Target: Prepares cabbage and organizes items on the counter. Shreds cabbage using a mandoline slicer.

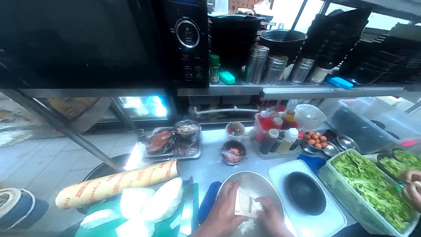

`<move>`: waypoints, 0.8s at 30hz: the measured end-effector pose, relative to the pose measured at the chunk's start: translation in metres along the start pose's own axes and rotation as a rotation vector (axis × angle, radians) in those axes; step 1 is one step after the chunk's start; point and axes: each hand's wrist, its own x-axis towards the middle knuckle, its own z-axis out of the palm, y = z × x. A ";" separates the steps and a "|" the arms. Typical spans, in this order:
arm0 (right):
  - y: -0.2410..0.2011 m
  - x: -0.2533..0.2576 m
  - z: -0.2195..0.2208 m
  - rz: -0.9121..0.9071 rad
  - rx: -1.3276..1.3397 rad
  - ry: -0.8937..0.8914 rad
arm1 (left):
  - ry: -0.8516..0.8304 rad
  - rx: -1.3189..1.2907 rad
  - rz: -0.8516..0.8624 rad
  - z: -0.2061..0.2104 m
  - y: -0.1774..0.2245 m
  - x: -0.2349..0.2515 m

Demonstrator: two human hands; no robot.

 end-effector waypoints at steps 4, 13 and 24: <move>-0.043 0.004 -0.007 -0.068 0.066 0.001 | 0.015 -0.012 0.011 0.002 -0.001 -0.003; -0.013 -0.004 -0.001 -0.074 -0.018 0.013 | -0.033 0.002 -0.019 -0.002 0.004 -0.001; -0.051 0.008 -0.005 -0.161 0.048 0.020 | -0.015 0.011 -0.029 -0.003 0.001 0.001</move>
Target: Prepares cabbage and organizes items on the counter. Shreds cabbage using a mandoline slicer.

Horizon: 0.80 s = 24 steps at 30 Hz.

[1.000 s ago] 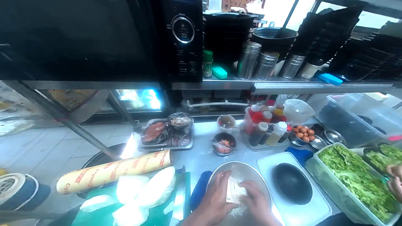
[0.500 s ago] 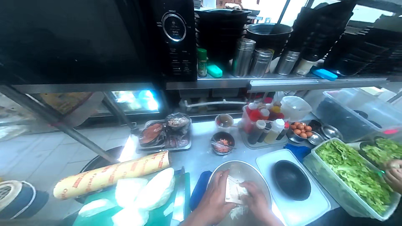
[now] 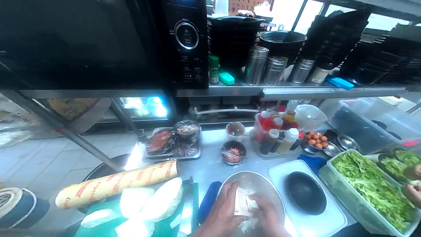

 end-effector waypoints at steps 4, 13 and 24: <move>-0.002 0.002 0.006 -0.050 -0.025 0.013 | -0.014 0.015 -0.019 0.000 0.003 -0.001; -0.009 0.003 0.007 -0.062 -0.047 0.003 | -0.005 0.003 -0.038 0.002 0.004 -0.005; 0.000 -0.007 0.007 0.083 -0.010 0.061 | 0.021 -0.038 0.007 0.006 0.004 -0.006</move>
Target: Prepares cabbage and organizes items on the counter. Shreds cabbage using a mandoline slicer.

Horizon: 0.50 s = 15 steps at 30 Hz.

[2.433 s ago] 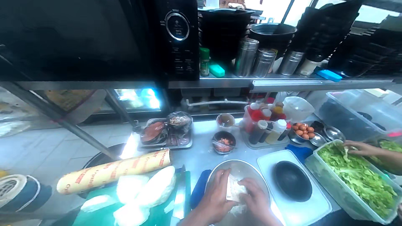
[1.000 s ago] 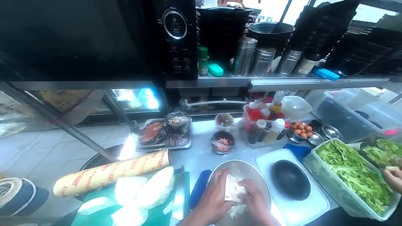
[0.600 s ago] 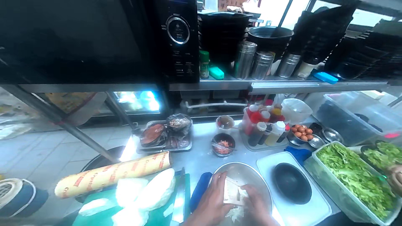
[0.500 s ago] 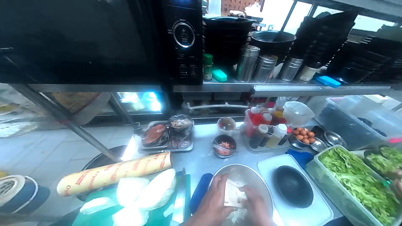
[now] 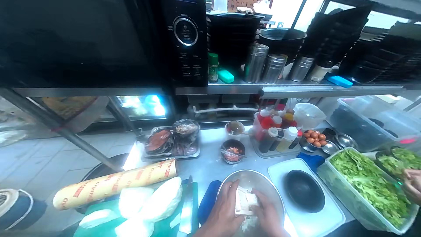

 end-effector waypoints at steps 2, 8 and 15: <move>-0.011 0.000 -0.003 -0.074 0.049 0.046 | -0.020 -0.008 -0.006 -0.001 0.005 0.001; 0.037 -0.016 0.004 0.112 -0.070 0.073 | -0.033 0.007 -0.021 0.002 0.011 0.000; 0.017 -0.013 0.004 -0.025 -0.020 0.086 | -0.027 0.020 -0.008 0.001 0.008 -0.001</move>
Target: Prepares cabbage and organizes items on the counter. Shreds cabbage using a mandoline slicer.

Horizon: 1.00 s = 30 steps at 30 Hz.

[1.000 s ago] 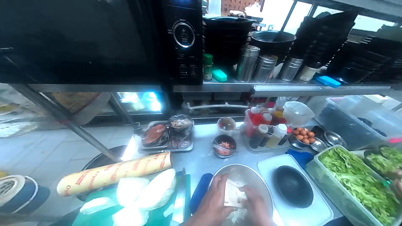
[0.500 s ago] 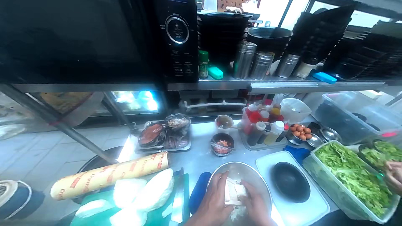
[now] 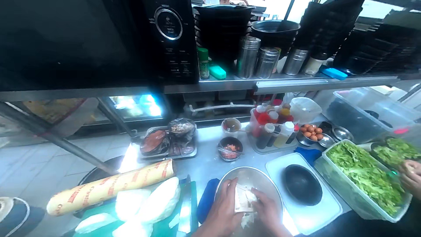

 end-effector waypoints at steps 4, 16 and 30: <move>0.004 0.000 -0.003 0.083 -0.029 -0.036 | 0.027 0.019 0.002 0.002 -0.002 -0.001; -0.034 0.006 -0.004 -0.119 0.059 0.030 | 0.009 0.040 -0.024 0.002 0.003 0.001; 0.021 -0.001 0.007 0.054 -0.080 0.012 | -0.021 0.051 -0.047 -0.005 0.003 0.005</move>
